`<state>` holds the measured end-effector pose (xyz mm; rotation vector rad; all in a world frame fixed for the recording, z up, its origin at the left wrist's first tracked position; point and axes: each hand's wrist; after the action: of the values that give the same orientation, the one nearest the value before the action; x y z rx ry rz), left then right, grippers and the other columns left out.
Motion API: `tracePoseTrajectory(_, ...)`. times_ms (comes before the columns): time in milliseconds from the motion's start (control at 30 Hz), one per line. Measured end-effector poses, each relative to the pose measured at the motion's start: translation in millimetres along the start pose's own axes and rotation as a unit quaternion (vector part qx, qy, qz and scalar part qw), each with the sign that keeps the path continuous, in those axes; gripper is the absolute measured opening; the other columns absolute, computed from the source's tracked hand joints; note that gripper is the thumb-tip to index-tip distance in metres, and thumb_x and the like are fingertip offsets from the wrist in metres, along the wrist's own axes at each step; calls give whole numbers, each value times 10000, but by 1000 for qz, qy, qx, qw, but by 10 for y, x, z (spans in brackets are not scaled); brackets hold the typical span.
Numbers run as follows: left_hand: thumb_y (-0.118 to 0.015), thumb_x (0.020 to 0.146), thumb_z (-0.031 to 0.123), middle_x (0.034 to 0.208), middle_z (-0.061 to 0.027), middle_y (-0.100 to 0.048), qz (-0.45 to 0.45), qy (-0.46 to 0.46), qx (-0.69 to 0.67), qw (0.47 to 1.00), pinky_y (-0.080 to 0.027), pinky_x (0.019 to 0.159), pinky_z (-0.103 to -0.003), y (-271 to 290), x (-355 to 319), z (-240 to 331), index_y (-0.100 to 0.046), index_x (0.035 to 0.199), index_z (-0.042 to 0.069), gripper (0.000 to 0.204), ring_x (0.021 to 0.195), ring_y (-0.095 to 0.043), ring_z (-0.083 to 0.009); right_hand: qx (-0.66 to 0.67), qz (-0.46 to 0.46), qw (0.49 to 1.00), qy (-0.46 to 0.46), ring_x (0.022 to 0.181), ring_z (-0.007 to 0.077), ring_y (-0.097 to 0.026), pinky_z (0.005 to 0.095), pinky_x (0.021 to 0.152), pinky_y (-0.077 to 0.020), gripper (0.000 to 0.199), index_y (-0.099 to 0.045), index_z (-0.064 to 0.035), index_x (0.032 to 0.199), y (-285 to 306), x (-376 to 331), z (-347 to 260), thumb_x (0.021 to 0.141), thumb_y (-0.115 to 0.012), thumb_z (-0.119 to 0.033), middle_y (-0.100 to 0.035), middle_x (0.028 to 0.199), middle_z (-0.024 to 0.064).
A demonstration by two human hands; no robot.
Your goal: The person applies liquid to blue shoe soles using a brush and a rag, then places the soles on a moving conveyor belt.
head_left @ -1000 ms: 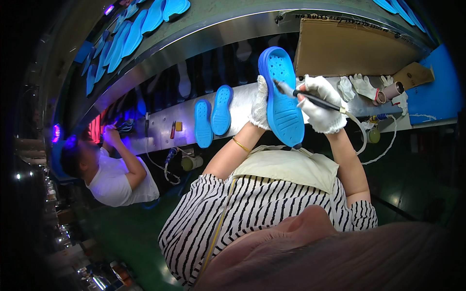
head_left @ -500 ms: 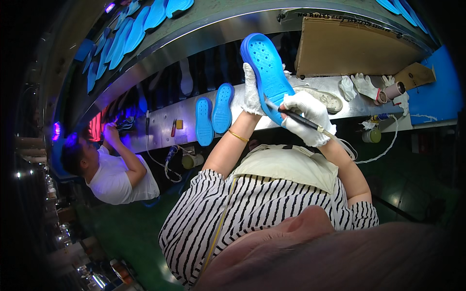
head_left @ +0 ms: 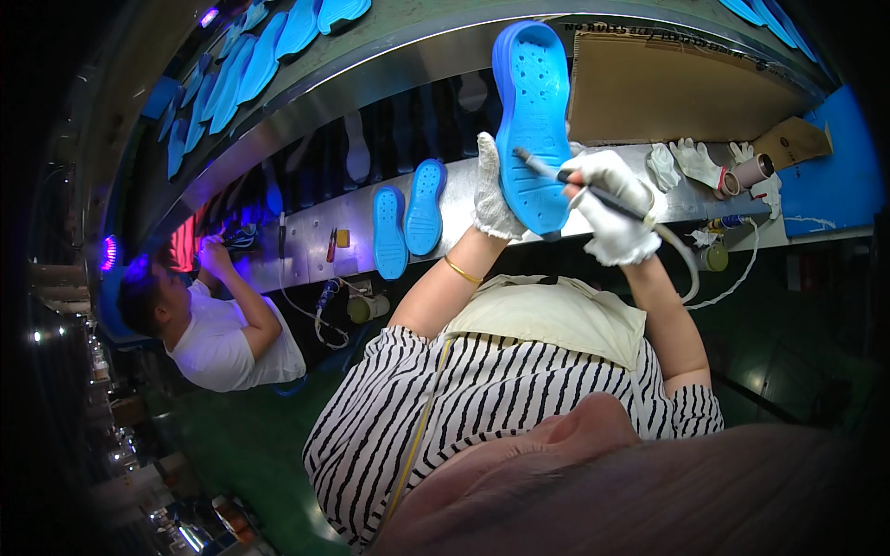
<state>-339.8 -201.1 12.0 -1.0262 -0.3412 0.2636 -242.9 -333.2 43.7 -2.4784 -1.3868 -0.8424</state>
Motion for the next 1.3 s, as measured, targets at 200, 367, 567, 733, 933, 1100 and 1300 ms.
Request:
tracePoseTrajectory(200,-407,815,746,1418,-171,-383,2,-62,-2,998,-396,1044,-488,44,45,113,-259,1442,41,955,1250,-451,-336,102,3,986,-135,805,99,-606,247,735,-503,110,-572,-2,920,-54,-125,118,829,-622,34,-618,926,69)
tracePoseTrajectory(367,-452,786,751,1452,-187,-338,-3,-84,12,996,-301,1093,-534,22,114,153,-246,1456,56,987,1299,-387,-373,60,0,994,-91,783,122,-636,254,717,-522,118,-597,11,909,-233,-179,-16,807,-619,67,-614,898,80)
tracePoseTrajectory(567,-467,788,736,1432,-204,-359,-16,-84,-13,996,-303,1096,-539,-6,100,244,-256,1450,52,975,1284,-405,-384,161,16,977,-140,818,110,-620,255,718,-511,114,-608,10,899,-94,-99,128,799,-660,27,-637,938,87)
tracePoseTrajectory(733,-458,805,718,1415,-218,-380,-9,-79,-13,997,-309,1092,-542,-14,84,337,-267,1444,43,949,1265,-424,-395,97,-59,989,-92,816,117,-619,261,749,-512,121,-595,13,904,-144,-143,43,794,-632,47,-625,928,98)
tracePoseTrajectory(933,-429,821,713,1409,-240,-379,-27,-43,-26,998,-305,1090,-548,-71,101,400,-270,1445,39,932,1267,-419,-407,87,-45,992,-83,775,130,-607,268,718,-504,103,-611,5,838,-45,-37,26,745,-647,29,-622,897,99)
tracePoseTrajectory(1100,-439,857,659,1449,-247,-313,-67,19,-64,995,-301,1084,-560,-6,98,520,-261,1455,61,865,1304,-369,-419,60,-120,987,-87,783,144,-573,277,721,-482,106,-604,2,823,-86,-168,-4,724,-640,8,-581,897,78)
tracePoseTrajectory(1300,-418,873,646,1388,-270,-389,-47,75,6,996,-411,1015,-527,-73,98,607,-286,1436,28,847,1236,-462,-404,78,-97,989,-79,791,113,-593,270,726,-491,128,-578,-16,889,9,-157,-33,786,-639,29,-605,963,75)
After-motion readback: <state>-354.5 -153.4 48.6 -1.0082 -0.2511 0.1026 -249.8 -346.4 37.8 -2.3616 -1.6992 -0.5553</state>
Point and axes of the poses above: each hand's wrist, its own x-axis towards the middle knuckle, its own y-axis out of the back of the hand, z = x × y
